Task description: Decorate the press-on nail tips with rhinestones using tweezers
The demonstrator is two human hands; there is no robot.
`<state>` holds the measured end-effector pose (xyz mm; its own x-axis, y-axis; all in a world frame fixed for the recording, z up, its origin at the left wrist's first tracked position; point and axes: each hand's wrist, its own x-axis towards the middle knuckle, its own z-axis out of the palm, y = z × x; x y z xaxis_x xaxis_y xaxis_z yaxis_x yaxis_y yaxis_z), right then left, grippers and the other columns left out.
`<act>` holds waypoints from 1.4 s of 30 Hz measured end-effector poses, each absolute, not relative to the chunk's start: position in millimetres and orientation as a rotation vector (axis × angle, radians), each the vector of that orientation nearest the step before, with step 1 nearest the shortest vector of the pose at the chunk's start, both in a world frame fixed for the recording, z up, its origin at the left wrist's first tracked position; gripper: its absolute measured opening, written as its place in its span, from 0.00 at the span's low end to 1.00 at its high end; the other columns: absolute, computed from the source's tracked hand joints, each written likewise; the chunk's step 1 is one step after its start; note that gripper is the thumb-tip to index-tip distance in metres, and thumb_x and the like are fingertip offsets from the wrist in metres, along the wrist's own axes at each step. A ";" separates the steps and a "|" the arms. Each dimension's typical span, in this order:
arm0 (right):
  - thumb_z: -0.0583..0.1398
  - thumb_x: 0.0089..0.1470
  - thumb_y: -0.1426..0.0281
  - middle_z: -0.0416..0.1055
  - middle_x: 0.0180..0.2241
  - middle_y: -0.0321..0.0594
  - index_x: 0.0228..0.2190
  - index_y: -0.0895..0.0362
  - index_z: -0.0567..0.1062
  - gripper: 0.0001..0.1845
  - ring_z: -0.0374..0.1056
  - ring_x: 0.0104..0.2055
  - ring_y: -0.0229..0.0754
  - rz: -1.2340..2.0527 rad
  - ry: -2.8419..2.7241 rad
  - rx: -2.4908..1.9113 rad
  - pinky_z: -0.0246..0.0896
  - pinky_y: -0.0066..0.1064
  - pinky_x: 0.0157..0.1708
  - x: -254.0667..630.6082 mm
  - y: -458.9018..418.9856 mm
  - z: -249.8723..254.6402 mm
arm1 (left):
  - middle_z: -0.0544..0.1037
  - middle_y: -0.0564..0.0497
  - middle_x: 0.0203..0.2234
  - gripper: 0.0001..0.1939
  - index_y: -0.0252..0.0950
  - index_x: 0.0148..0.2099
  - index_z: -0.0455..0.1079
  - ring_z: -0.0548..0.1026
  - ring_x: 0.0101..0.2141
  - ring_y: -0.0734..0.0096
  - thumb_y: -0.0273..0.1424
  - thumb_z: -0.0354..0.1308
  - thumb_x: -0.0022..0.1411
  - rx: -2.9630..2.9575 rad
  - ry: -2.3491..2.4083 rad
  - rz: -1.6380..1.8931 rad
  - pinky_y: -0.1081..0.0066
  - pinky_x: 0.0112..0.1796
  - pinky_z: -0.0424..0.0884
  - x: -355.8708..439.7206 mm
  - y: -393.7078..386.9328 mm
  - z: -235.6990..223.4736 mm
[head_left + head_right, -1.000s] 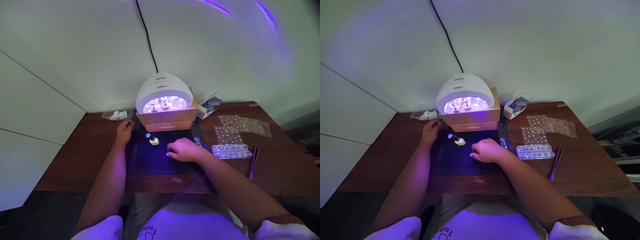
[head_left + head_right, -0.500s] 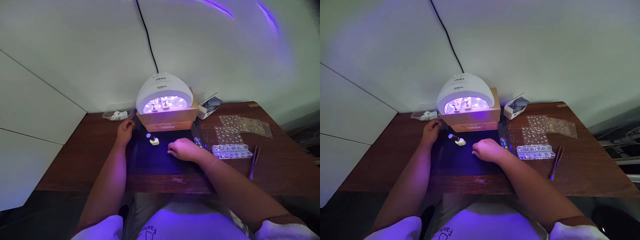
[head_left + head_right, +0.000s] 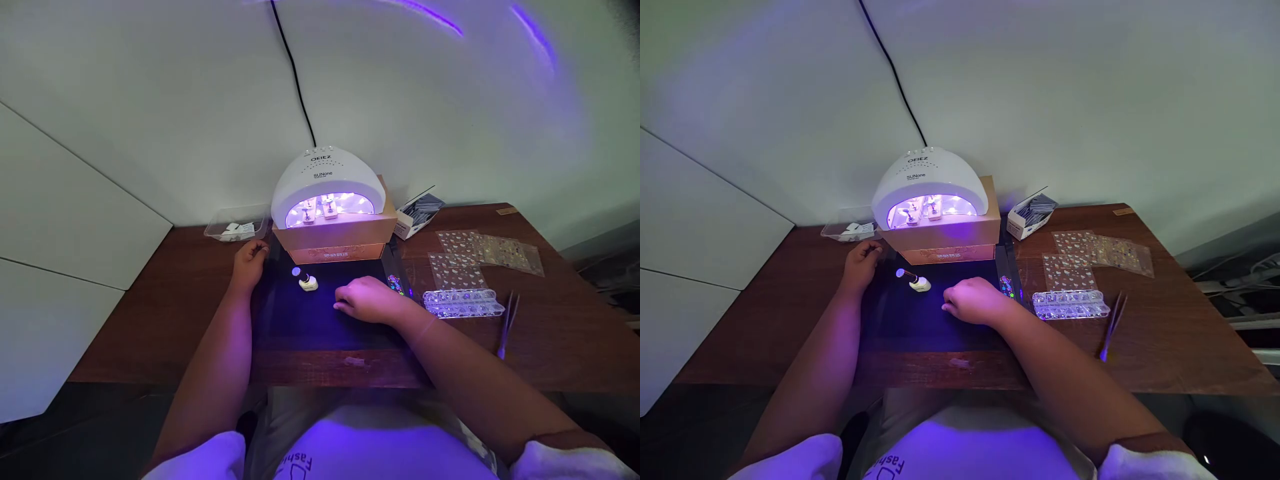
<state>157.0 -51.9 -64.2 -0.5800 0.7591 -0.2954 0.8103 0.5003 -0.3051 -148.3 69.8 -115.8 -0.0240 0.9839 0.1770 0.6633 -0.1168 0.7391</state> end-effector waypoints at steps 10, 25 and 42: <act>0.52 0.67 0.60 0.81 0.41 0.44 0.43 0.53 0.78 0.16 0.76 0.43 0.43 -0.629 2.622 1.388 0.55 0.30 0.36 156.7 -52.6 -64.0 | 0.77 0.47 0.43 0.16 0.32 0.50 0.72 0.77 0.41 0.67 0.39 0.58 0.69 1.808 1.725 0.965 0.62 0.43 0.77 -148.1 69.1 -114.8; 0.53 0.67 0.61 0.81 0.42 0.44 0.45 0.53 0.78 0.16 0.76 0.43 0.44 -0.640 2.637 1.369 0.56 0.31 0.36 156.9 -51.7 -66.2 | 0.77 0.48 0.41 0.15 0.32 0.49 0.71 0.77 0.39 0.69 0.39 0.58 0.69 1.797 1.708 0.962 0.64 0.40 0.77 -148.9 69.5 -115.8; 0.54 0.66 0.60 0.81 0.42 0.44 0.44 0.52 0.79 0.16 0.76 0.43 0.44 -0.643 2.620 1.367 0.56 0.31 0.35 155.8 -51.3 -67.0 | 0.77 0.47 0.42 0.16 0.32 0.50 0.71 0.77 0.39 0.68 0.40 0.58 0.69 1.802 1.710 0.952 0.63 0.41 0.77 -150.1 70.4 -116.6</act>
